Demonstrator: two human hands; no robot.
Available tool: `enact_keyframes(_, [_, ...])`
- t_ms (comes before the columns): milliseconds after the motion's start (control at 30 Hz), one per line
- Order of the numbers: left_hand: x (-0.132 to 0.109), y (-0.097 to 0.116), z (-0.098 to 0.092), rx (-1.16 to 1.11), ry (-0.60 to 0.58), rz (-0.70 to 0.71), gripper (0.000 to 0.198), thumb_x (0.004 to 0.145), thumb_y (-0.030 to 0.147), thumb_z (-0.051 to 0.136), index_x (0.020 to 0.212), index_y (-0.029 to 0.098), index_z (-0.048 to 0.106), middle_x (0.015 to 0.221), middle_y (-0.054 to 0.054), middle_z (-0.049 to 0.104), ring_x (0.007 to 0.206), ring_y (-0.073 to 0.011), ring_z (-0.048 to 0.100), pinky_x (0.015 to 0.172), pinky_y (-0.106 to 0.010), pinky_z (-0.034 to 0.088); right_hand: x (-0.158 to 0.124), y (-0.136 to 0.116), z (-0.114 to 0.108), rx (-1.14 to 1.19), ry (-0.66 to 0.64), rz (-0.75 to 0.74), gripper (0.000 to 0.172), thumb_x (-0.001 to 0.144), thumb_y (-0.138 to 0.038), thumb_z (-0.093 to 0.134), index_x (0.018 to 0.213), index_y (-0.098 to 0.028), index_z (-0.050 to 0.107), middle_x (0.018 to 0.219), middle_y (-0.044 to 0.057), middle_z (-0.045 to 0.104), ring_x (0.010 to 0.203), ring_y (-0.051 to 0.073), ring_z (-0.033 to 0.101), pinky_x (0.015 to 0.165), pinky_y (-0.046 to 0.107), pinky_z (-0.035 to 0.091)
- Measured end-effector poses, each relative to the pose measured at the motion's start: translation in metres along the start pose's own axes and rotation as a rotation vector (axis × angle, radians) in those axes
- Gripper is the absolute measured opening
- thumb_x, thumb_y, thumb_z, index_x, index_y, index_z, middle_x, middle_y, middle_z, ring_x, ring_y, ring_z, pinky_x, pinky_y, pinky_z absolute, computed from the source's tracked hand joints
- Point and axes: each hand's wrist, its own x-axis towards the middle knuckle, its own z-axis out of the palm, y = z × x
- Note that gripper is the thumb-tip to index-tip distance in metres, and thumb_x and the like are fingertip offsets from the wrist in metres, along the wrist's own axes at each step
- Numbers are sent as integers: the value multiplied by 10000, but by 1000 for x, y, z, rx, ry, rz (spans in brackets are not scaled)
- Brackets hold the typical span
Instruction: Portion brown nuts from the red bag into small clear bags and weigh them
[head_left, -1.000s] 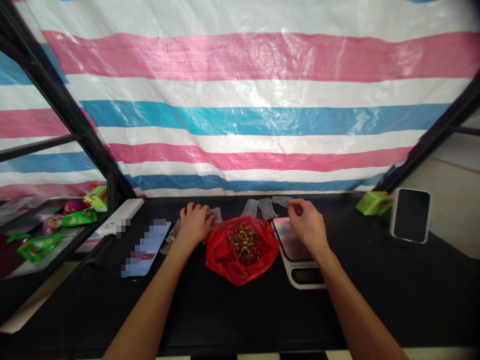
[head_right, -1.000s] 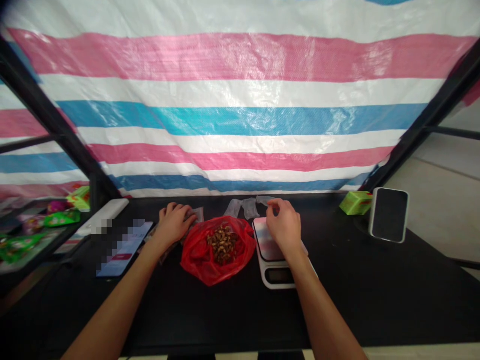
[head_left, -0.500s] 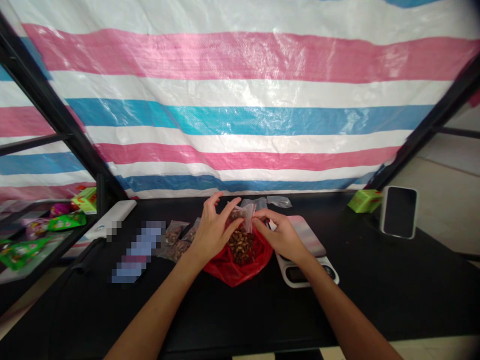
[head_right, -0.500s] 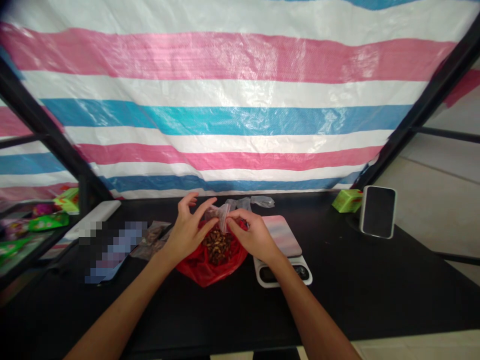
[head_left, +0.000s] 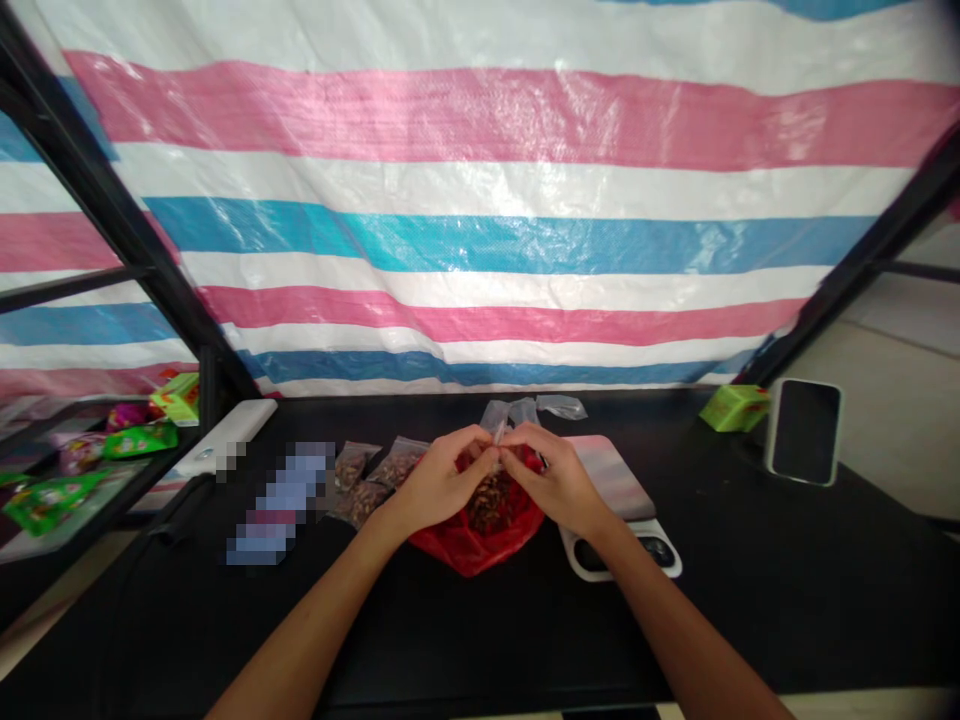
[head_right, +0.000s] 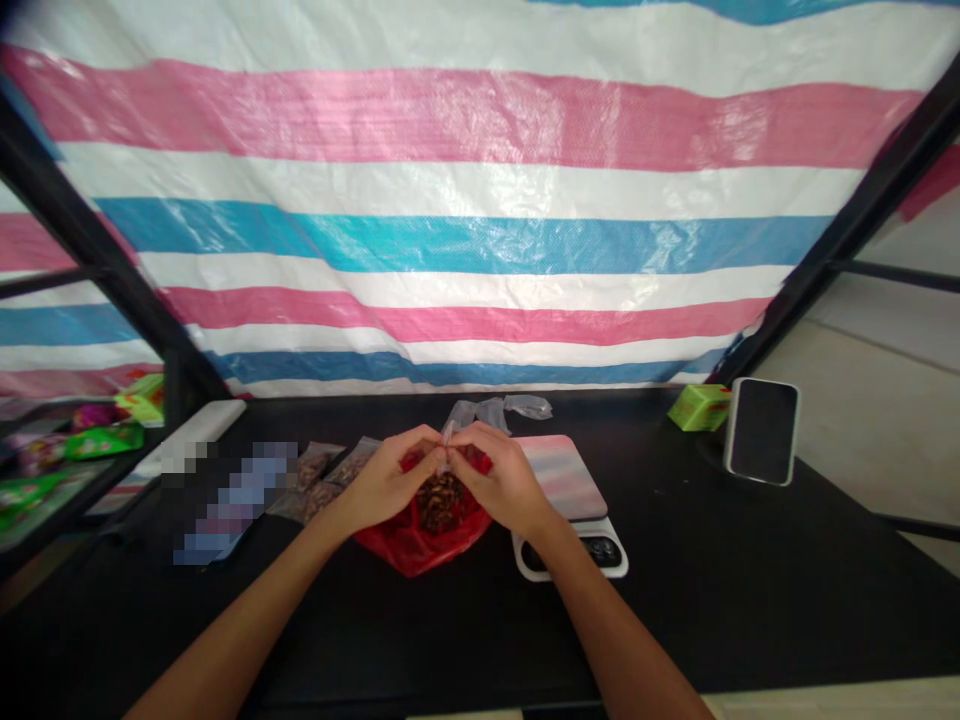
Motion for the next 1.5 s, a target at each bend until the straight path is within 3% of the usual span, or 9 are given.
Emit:
enact_keyframes(133, [-2, 2, 5, 91, 27, 46, 230, 1000, 338, 504, 849, 189, 592, 776, 10, 616, 709, -134, 568, 663, -250, 430, -1, -1, 2, -125, 12, -30, 111, 901, -161, 601, 824, -242, 604, 790, -11, 617, 766, 176, 587, 754, 318, 434])
enact_keyframes(300, [-3, -3, 9, 231, 230, 55, 203, 939, 213, 512, 743, 204, 459, 677, 48, 480, 626, -108, 463, 588, -233, 345, -5, -3, 12, -239, 86, -60, 204, 783, -96, 590, 716, -244, 466, 718, -35, 546, 701, 167, 538, 718, 318, 383])
enact_keyframes(433, [-2, -8, 0, 238, 346, 26, 173, 977, 268, 477, 813, 214, 497, 710, 39, 512, 626, -114, 502, 586, -226, 385, -5, -3, 11, -264, 99, -23, 142, 919, -186, 532, 793, -250, 541, 771, -8, 631, 745, 191, 593, 768, 342, 401])
enact_keyframes(533, [-1, -6, -3, 203, 303, 86, 167, 1012, 304, 450, 900, 215, 536, 814, 8, 582, 690, -125, 560, 635, -235, 443, -5, -1, 8, -212, 97, 113, 182, 1025, -302, 455, 1107, -265, 614, 793, -4, 684, 771, 213, 636, 797, 356, 440])
enact_keyframes(733, [-3, -3, -3, 335, 117, 296, 150, 991, 173, 415, 939, 211, 551, 1049, -73, 621, 983, -168, 620, 920, -297, 496, -5, 8, 13, 158, 123, 253, 490, 1058, -471, 402, 1510, -283, 395, 960, 34, 724, 872, 222, 687, 846, 383, 531])
enact_keyframes(1033, [-7, -2, -19, 441, 63, 303, 210, 817, 46, 473, 901, 218, 560, 1172, -91, 614, 1088, -210, 628, 969, -344, 517, -2, 11, 24, 396, 135, 309, 578, 942, -447, 630, 1448, -270, 414, 1031, 35, 718, 944, 201, 707, 851, 361, 587])
enact_keyframes(1133, [-6, -3, -18, 307, 76, 215, 295, 846, 100, 538, 1114, 223, 536, 1245, -103, 608, 1152, -224, 613, 1029, -382, 496, -4, 10, 24, 310, 124, 276, 576, 926, -363, 664, 1447, -273, 437, 1057, 41, 714, 1019, 216, 701, 933, 391, 568])
enact_keyframes(1267, [-5, -5, -11, 168, -45, 64, 699, 837, 219, 685, 1434, 255, 323, 1254, -102, 655, 1078, -235, 672, 945, -383, 535, -5, 8, 22, 260, 105, 248, 578, 917, -302, 672, 1451, -285, 452, 1100, 44, 704, 1066, 219, 684, 1005, 415, 534])
enact_keyframes(1500, [-4, -1, -11, 88, -81, -12, 708, 845, 213, 682, 1465, 260, 343, 1115, -57, 735, 909, -202, 717, 841, -336, 549, -3, 8, 20, 239, 179, 179, 525, 919, -321, 691, 1405, -285, 498, 1127, 61, 683, 1058, 233, 667, 1014, 426, 519])
